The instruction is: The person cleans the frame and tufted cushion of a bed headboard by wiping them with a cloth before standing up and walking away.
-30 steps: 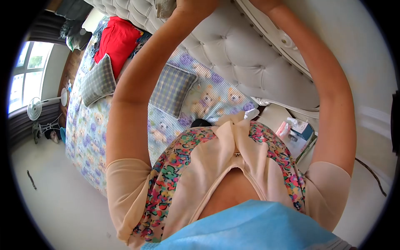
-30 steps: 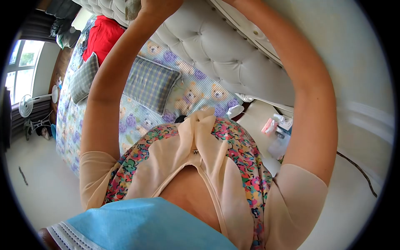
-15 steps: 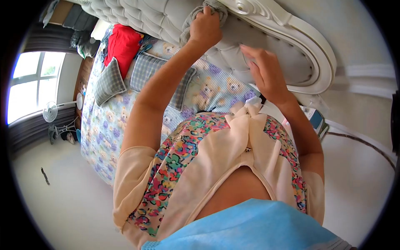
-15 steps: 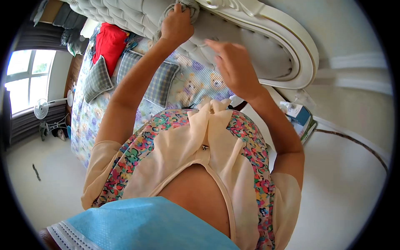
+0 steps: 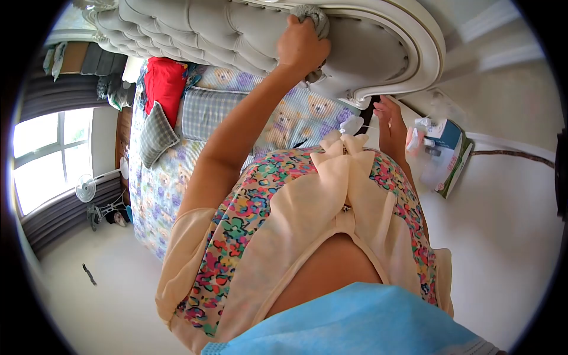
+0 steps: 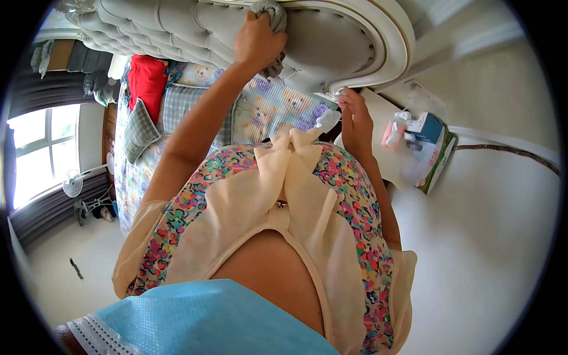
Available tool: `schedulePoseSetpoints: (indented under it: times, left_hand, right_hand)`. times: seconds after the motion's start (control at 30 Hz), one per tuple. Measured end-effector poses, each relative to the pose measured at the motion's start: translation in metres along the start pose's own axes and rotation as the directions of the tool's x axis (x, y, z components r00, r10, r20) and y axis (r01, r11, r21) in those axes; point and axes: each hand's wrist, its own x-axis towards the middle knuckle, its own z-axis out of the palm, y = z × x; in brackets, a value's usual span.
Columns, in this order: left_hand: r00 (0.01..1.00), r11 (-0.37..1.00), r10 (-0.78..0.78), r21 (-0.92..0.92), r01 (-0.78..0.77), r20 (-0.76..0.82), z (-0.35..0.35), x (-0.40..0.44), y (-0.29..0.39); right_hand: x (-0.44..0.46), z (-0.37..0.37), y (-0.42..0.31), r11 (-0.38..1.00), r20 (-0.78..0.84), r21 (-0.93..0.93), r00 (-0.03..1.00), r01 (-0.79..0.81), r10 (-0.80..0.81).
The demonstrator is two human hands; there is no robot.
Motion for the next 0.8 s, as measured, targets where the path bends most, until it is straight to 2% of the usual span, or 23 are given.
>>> schedulePoseSetpoints:
  times: [0.1,0.13,0.23,0.37,0.4,0.43,0.47,0.53,0.57,0.63,0.8]
  left_hand:
    - [1.000,0.996,-0.027,-0.083,0.027,0.008,0.006,-0.001,0.014]
    - [1.000,0.996,-0.019,-0.083,0.020,0.013,0.006,-0.004,0.019]
    - [0.999,0.999,0.034,-0.033,-0.034,-0.013,0.015,-0.009,0.038]
    - [0.979,0.980,0.197,0.025,-0.199,0.044,0.032,-0.023,0.072]
    - [0.937,0.948,0.316,0.092,-0.306,-0.148,0.045,-0.025,0.070]
    - [0.841,0.902,0.431,0.176,-0.394,-0.327,0.055,-0.026,0.068]
    - [0.839,0.897,0.442,0.178,-0.405,-0.318,0.060,-0.028,0.073]
    - [0.862,0.852,0.499,0.235,-0.468,-0.091,0.069,-0.036,0.083]
    - [0.861,0.849,0.502,0.233,-0.473,-0.081,0.077,-0.039,0.089]
    - [0.880,0.783,0.462,0.418,-0.461,0.105,0.090,-0.042,0.104]
    - [0.828,0.620,0.560,0.676,-0.399,-0.024,0.112,-0.048,0.107]
  right_hand:
    - [-0.003,0.003,-0.002,0.997,-0.016,-0.062,0.999,0.042,-0.043]
    - [-0.008,0.000,-0.010,0.998,-0.022,-0.056,1.000,-0.015,0.014]
    - [-0.013,-0.008,0.009,0.999,-0.046,-0.035,0.999,0.023,-0.024]
    - [-0.018,-0.019,0.013,0.999,-0.070,-0.046,0.997,0.013,-0.016]
    - [-0.020,-0.022,0.017,0.998,-0.087,-0.056,0.995,0.037,-0.042]
    - [-0.022,-0.023,0.022,0.998,-0.099,-0.051,0.994,0.031,-0.036]
    - [-0.025,-0.023,0.030,0.997,-0.123,-0.051,0.990,0.058,-0.064]
    - [-0.030,-0.026,0.043,0.996,-0.151,-0.050,0.985,0.071,-0.078]
    - [-0.032,-0.028,0.047,0.997,-0.149,-0.041,0.987,0.060,-0.065]
    - [-0.038,-0.031,0.049,0.999,-0.162,-0.033,0.986,0.040,-0.045]
    - [-0.055,-0.039,0.055,0.998,-0.222,-0.026,0.974,-0.051,0.044]
